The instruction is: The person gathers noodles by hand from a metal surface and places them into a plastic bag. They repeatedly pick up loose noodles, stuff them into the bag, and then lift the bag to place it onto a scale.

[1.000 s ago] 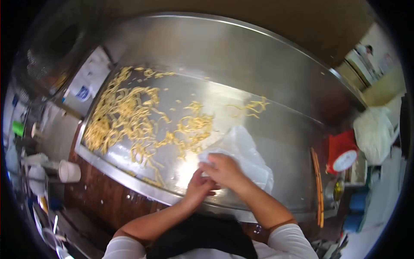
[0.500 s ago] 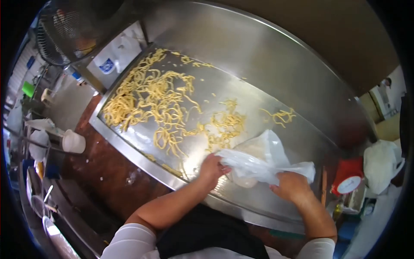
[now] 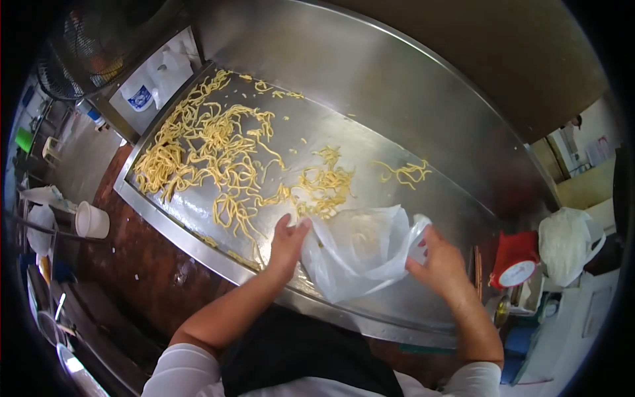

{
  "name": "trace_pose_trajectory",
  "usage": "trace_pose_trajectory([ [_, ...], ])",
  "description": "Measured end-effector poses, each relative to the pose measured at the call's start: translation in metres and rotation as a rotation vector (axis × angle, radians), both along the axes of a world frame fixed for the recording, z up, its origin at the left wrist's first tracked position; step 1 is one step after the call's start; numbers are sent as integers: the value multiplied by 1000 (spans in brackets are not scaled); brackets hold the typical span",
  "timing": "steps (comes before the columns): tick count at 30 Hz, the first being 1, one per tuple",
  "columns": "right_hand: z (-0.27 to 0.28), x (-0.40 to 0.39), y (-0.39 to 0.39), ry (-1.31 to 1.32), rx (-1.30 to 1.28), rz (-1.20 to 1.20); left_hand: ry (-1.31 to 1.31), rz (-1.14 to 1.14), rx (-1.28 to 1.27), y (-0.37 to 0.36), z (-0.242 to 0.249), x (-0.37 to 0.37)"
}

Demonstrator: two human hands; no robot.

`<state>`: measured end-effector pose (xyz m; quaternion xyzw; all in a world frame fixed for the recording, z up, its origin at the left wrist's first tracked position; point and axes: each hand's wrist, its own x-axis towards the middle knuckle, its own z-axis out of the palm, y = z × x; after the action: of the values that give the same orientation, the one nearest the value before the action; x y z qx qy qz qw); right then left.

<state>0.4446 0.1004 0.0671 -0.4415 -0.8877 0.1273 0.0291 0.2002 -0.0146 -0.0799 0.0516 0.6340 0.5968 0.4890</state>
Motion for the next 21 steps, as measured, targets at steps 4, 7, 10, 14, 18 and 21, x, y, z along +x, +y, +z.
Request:
trace_pose_trajectory([
  [4, 0, 20, 42, -267, -613, 99, 1205, -438, 219, -45, 8, 26],
  [7, -58, 43, 114, 374, -1067, -194, 1346, -841, 31, -49, 4, 37],
  [10, -174, 50, 178, 537, -420, -303, 1205, -801, -8, -56, -15, 19],
  [14, -241, 27, 225, 322, 182, -353, 1047, -674, -26, -87, 23, -4],
  [18, -253, -34, 239, 258, 300, -194, 706, -397, -105, -132, 4, -10],
  [21, -241, -78, 213, 256, 246, 122, 596, -291, -153, -143, -2, -5],
])
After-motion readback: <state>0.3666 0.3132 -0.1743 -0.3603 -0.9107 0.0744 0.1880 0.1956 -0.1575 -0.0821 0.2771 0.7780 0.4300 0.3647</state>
